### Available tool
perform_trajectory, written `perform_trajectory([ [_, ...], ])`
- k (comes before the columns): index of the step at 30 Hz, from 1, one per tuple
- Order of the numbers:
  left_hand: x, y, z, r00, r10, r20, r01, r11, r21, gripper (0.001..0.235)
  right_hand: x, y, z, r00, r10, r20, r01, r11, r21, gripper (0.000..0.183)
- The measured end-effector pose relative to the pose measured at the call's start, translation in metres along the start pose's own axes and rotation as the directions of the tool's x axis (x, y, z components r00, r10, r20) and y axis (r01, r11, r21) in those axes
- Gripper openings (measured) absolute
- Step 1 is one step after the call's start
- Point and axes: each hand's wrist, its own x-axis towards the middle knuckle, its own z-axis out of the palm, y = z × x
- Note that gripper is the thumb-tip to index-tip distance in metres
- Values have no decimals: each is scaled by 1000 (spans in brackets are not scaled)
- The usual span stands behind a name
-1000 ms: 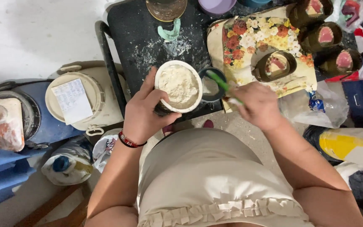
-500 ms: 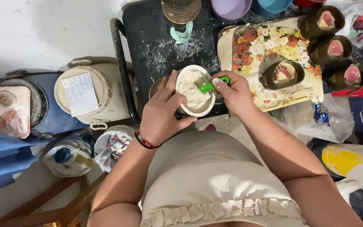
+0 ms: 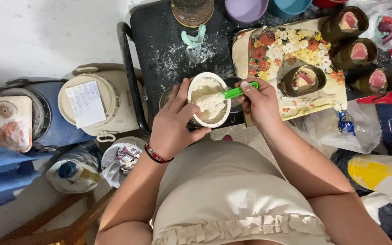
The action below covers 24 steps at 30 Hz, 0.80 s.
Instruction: The person scoops a white powder from a large bag into a small container using their hand. They then add water from a purple bowl and mix the ingredients with a green spatula to form a dough-like mixture.
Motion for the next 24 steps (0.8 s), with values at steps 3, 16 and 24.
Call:
perform_trajectory([
  [3, 0, 0, 4, 1000, 3, -10, -3, 1000, 11, 53, 5, 6, -12, 999, -32, -30, 32, 999, -7, 16],
  [16, 6, -19, -18, 987, -157, -31, 147, 967, -206, 40, -2, -24, -73, 953, -223, -207, 193, 969, -157, 11],
  [24, 10, -15, -20, 990, -138, 3, 134, 961, -243, 41, -10, 24, -103, 482, -589, 648, 844, 114, -524, 19],
])
